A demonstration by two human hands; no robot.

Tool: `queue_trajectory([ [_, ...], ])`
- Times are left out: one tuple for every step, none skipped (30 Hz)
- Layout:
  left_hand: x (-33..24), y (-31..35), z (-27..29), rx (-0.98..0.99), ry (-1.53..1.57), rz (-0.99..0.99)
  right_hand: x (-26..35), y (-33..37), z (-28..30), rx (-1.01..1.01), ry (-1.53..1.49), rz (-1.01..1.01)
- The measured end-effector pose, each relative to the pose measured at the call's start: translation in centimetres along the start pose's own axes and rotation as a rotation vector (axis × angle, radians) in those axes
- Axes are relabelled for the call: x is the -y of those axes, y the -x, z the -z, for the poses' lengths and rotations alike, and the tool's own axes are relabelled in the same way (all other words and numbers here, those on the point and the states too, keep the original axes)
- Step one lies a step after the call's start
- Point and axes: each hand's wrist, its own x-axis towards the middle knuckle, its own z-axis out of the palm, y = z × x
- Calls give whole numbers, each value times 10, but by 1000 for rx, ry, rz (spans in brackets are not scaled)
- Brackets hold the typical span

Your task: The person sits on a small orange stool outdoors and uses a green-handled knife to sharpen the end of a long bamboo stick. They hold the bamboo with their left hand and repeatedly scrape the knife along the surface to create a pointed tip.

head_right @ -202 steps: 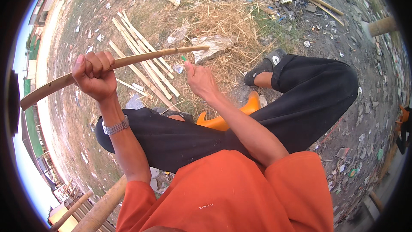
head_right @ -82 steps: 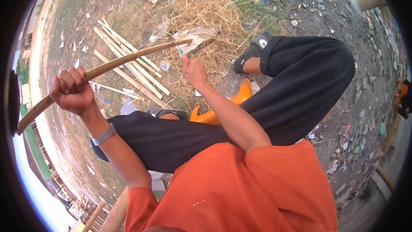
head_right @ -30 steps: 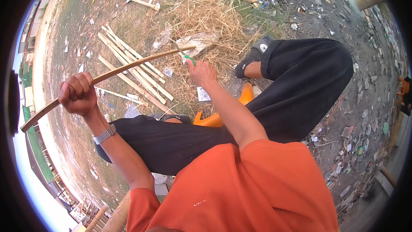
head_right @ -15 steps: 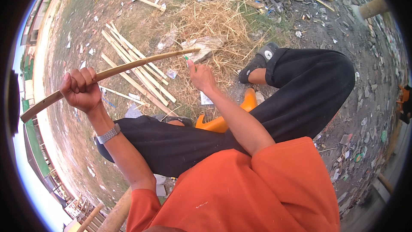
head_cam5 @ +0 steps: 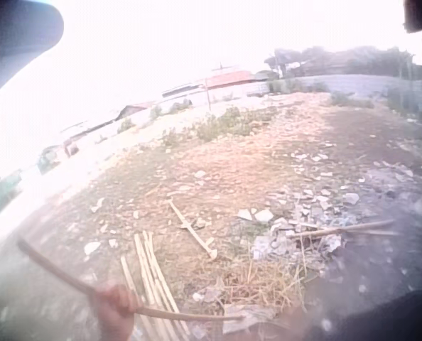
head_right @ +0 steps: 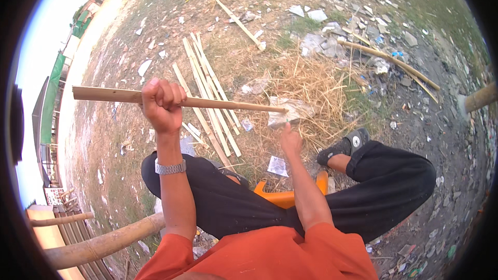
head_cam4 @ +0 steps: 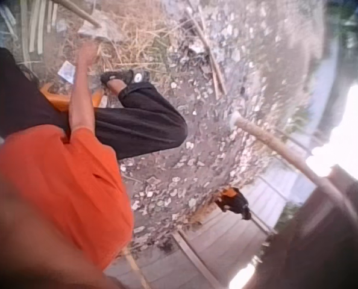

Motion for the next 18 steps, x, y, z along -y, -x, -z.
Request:
queue_trajectory([
  [-1,0,0,-4,32,18,-4,0,-4,-13,-92,97],
  [-2,0,-1,-43,37,22,-10,0,-7,14,-141,169],
  [-2,0,-1,-81,92,10,-16,1,-12,72,-186,194],
  [-2,0,-2,-110,145,2,-21,0,-16,58,-190,262],
  [-3,1,-1,-116,155,10,-26,0,-20,123,-161,307],
  [-3,0,-1,-104,168,24,-30,0,-23,28,-133,245],
  [-4,0,0,-91,162,35,-32,-1,-25,-21,-99,199],
  [-5,-1,0,-89,170,30,-32,-2,-27,-67,-66,139],
  [-6,0,0,-92,180,38,-32,-2,-27,-41,-113,177],
  [-6,1,0,-86,197,38,-31,-3,-26,-15,-154,213],
  [-6,1,-1,-109,188,47,-30,-3,-25,-16,-173,184],
  [-6,2,-1,-111,159,52,-29,-4,-24,13,-158,237],
  [-6,3,-1,-105,131,45,-27,-4,-22,10,-129,233],
  [-5,4,-1,-103,97,50,-26,-4,-20,41,-113,235],
  [-5,5,0,-96,105,45,-25,-4,-19,-9,-77,211],
  [-4,6,0,-91,108,46,-24,-4,-18,-27,-55,196],
  [-4,6,0,-77,113,45,-25,-3,-17,-26,-39,168],
  [-4,4,1,-88,106,28,-25,-3,-17,2,-84,185],
])
